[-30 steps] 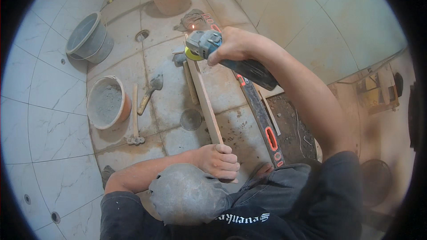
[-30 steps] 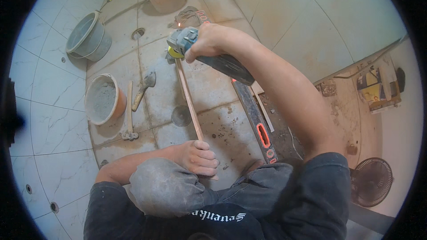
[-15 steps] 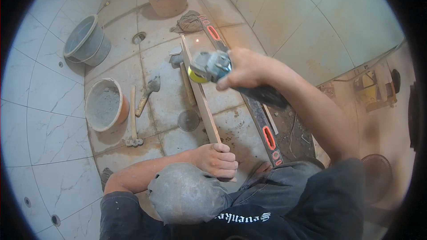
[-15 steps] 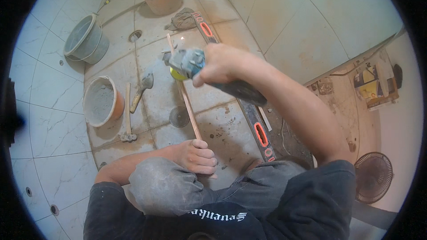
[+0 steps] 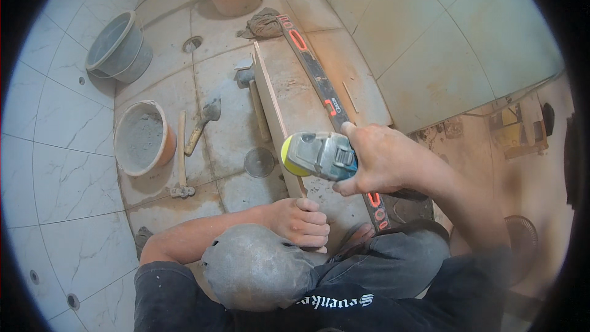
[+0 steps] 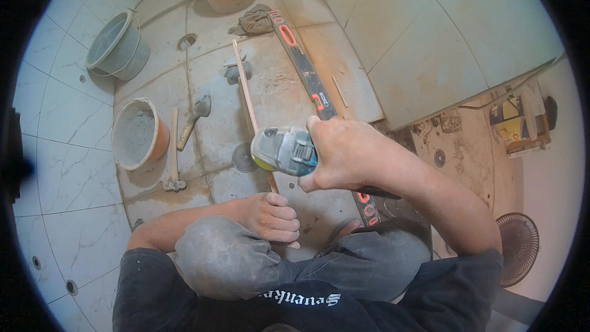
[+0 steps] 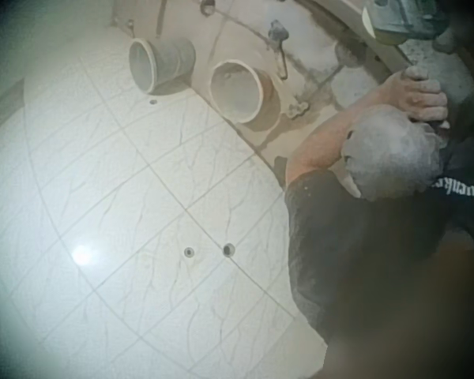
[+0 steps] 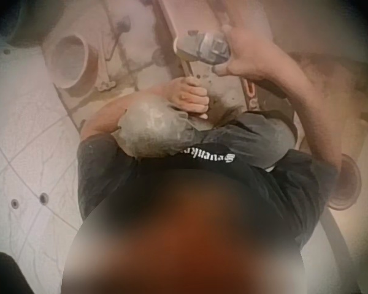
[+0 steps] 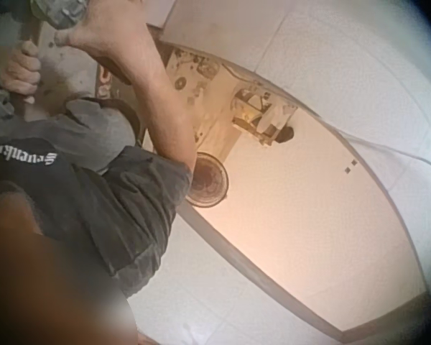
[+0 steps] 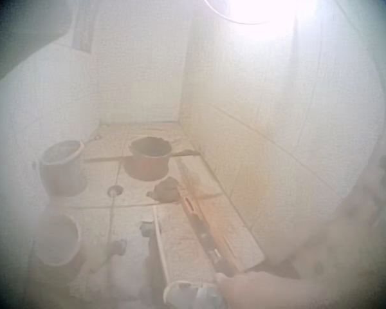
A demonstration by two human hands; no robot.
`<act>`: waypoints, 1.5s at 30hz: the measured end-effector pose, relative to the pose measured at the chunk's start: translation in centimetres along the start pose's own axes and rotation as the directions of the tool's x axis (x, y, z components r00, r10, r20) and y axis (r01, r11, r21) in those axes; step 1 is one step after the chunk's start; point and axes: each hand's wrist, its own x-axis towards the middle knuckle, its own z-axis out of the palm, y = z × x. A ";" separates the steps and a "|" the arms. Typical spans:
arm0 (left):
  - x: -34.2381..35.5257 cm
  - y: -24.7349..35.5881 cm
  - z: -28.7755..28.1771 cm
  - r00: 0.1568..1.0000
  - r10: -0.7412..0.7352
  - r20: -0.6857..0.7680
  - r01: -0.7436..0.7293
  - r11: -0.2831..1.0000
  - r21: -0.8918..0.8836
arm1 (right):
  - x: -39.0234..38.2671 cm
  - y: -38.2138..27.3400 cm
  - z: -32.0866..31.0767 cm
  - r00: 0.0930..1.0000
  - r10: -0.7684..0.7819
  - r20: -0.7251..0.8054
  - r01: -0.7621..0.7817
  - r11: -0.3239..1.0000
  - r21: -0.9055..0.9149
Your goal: Using an angle grinder to cut and shape ceramic tiles.
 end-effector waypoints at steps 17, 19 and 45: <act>0.1 -0.1 -0.3 1.000 -0.014 0.005 0.014 0.999 -0.039 | 11.7 -0.9 -7.1 0.976 -0.060 -0.210 0.072 0.996 0.052; 0.2 -0.2 -0.3 1.000 -0.009 -0.003 0.009 0.999 -0.041 | 12.9 -1.2 -7.9 0.970 -0.041 -0.239 0.056 0.997 0.056; 0.3 -0.3 0.4 1.000 -0.001 -0.018 0.000 1.000 -0.022 | 1.2 -0.7 -1.9 0.999 -0.024 -0.045 0.022 0.998 -0.062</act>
